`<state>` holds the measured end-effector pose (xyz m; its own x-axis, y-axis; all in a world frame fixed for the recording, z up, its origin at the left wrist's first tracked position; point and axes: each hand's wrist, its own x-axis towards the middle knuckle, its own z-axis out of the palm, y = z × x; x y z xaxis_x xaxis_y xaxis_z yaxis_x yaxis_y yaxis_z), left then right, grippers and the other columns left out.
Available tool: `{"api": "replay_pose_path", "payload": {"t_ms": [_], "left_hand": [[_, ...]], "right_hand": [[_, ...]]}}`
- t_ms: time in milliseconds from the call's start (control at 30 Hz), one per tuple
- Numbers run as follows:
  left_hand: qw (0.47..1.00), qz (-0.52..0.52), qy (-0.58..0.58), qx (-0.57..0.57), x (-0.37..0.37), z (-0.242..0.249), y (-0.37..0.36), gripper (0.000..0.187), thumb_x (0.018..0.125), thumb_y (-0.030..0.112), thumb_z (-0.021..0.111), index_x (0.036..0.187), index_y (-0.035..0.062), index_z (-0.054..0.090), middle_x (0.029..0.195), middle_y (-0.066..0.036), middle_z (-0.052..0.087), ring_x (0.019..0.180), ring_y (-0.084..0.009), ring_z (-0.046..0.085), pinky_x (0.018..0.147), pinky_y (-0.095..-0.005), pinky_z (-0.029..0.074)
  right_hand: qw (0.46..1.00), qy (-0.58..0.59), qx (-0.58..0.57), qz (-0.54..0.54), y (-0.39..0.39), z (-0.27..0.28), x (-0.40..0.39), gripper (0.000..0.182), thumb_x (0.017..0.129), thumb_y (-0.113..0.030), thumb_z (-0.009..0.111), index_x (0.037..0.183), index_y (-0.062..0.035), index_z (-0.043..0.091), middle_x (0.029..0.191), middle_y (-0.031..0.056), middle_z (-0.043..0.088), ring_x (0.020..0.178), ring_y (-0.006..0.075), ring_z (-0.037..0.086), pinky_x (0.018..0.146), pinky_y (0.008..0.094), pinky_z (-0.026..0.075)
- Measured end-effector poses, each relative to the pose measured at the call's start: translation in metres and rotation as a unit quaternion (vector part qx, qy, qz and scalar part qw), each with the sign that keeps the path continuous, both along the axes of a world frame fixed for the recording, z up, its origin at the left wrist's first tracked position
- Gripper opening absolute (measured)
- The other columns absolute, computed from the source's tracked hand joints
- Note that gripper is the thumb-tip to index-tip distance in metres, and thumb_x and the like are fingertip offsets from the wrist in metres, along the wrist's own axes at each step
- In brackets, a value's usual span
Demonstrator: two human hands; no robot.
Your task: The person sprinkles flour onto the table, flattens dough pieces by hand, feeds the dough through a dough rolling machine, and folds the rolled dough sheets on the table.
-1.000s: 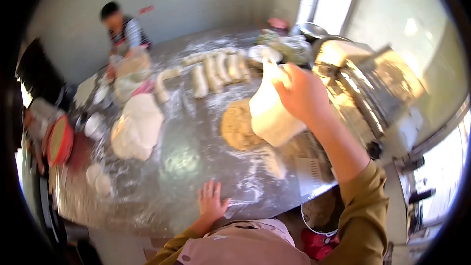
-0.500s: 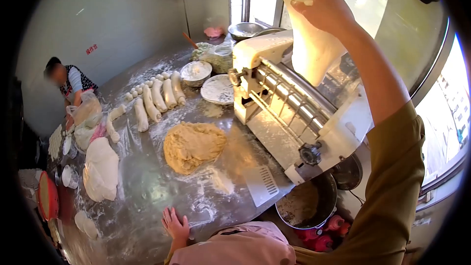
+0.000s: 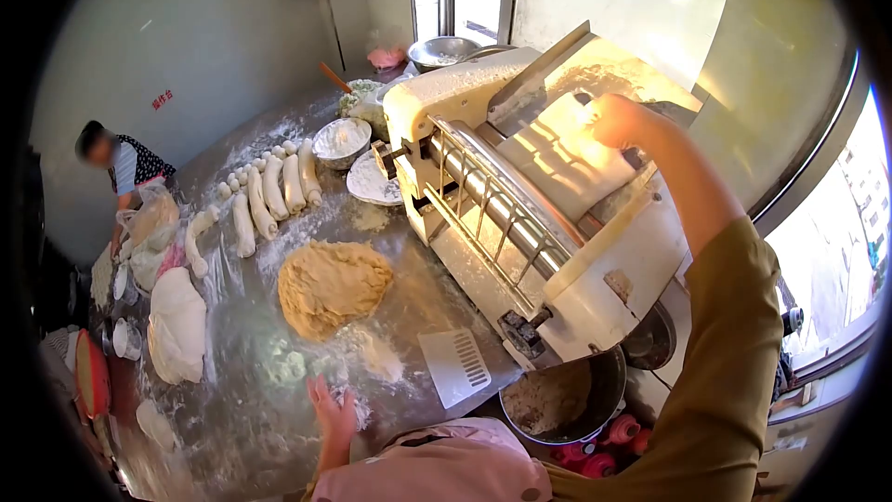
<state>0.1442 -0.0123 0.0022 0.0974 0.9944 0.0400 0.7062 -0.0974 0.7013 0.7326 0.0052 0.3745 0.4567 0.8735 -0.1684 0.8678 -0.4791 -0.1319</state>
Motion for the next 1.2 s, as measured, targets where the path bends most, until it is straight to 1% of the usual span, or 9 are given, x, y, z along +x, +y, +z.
{"api": "replay_pose_path", "payload": {"t_ms": [133,200,300,467,567,667,767,1033,1200], "left_hand": [[0.993,-0.089,-0.045,0.055,0.077,0.042,0.027,0.066,0.079,0.016,0.068,0.136,-0.0018,0.039,0.145,-0.032,0.027,0.132,-0.0456,0.033,0.108,-0.0462,0.032],[0.981,-0.15,-0.095,0.076,0.113,0.056,0.037,0.061,0.079,0.015,0.068,0.132,-0.0016,0.044,0.14,-0.028,0.038,0.128,-0.0414,0.041,0.104,-0.0436,0.037],[0.952,-0.231,-0.191,-0.062,0.164,0.065,0.043,0.053,0.085,0.016,0.065,0.132,-0.0003,0.045,0.132,-0.021,0.049,0.121,-0.0306,0.05,0.1,-0.0388,0.041],[0.865,-0.268,-0.33,-0.265,0.24,0.058,0.054,0.043,0.098,0.026,0.051,0.133,0.003,0.046,0.129,-0.013,0.054,0.116,-0.0203,0.055,0.096,-0.0337,0.043],[0.718,-0.19,-0.49,-0.456,0.284,0.061,0.063,0.045,0.1,0.036,0.045,0.132,0.006,0.048,0.128,-0.01,0.055,0.116,-0.0207,0.053,0.096,-0.036,0.042],[0.637,-0.188,-0.557,-0.499,0.326,0.058,0.072,0.048,0.099,0.044,0.042,0.13,0.0079,0.049,0.125,-0.008,0.056,0.115,-0.0228,0.053,0.098,-0.0404,0.041],[0.532,-0.242,-0.617,-0.528,0.356,0.058,0.083,0.061,0.099,0.053,0.033,0.144,0.0106,0.035,0.147,-0.009,0.037,0.134,-0.0231,0.035,0.107,-0.0435,0.03],[0.434,-0.253,-0.692,-0.519,0.382,0.046,0.096,0.045,0.087,0.035,0.062,0.126,0.0148,0.053,0.116,-0.006,0.062,0.106,-0.0242,0.062,0.088,-0.0403,0.054],[0.363,-0.259,-0.729,-0.519,0.39,0.045,0.1,0.055,0.083,0.039,0.063,0.127,0.0078,0.053,0.116,-0.013,0.062,0.103,-0.0307,0.062,0.09,-0.0473,0.052]], "right_hand": [[0.983,0.138,0.124,-0.006,-0.016,0.016,-0.037,0.048,0.088,-0.025,0.063,0.13,-0.0034,0.052,0.104,0.0117,0.066,0.087,0.0189,0.06,0.078,0.0328,0.048],[0.977,0.074,0.199,-0.006,-0.032,0.016,-0.031,0.054,0.088,-0.033,0.062,0.132,-0.0033,0.05,0.111,0.0163,0.064,0.096,0.0204,0.06,0.083,0.0326,0.048],[0.973,-0.034,0.229,-0.018,-0.072,0.027,-0.022,0.054,0.09,-0.032,0.062,0.134,-0.0046,0.048,0.116,0.0164,0.062,0.103,0.0191,0.059,0.088,0.0303,0.046],[0.857,0.065,0.501,-0.099,-0.165,0.002,-0.007,0.04,0.093,-0.019,0.06,0.129,-0.002,0.053,0.119,0.0085,0.06,0.108,0.017,0.058,0.091,0.0279,0.045],[0.788,0.099,0.572,-0.205,-0.229,-0.034,-0.007,0.045,0.095,-0.024,0.058,0.133,-0.0017,0.051,0.124,0.0091,0.058,0.113,0.0174,0.056,0.095,0.0292,0.044],[0.717,0.145,0.606,-0.312,-0.291,-0.09,-0.003,0.037,0.095,-0.024,0.059,0.124,-0.0005,0.057,0.109,0.006,0.06,0.098,0.0139,0.058,0.087,0.0261,0.048],[0.646,0.203,0.619,-0.397,-0.352,-0.146,-0.016,0.03,0.096,-0.025,0.059,0.119,-0.0053,0.06,0.1,0.0027,0.06,0.084,0.009,0.055,0.077,0.0222,0.047],[0.447,0.246,0.602,-0.614,-0.478,-0.275,-0.094,0.022,0.092,-0.024,0.064,0.109,-0.0108,0.061,0.096,-0.0011,0.06,0.081,0.0091,0.055,0.072,0.0203,0.047],[0.406,0.293,0.588,-0.636,-0.481,-0.315,-0.135,0.014,0.09,-0.018,0.064,0.101,-0.0095,0.062,0.084,-0.0012,0.061,0.072,0.0098,0.056,0.06,0.0207,0.048]]}}
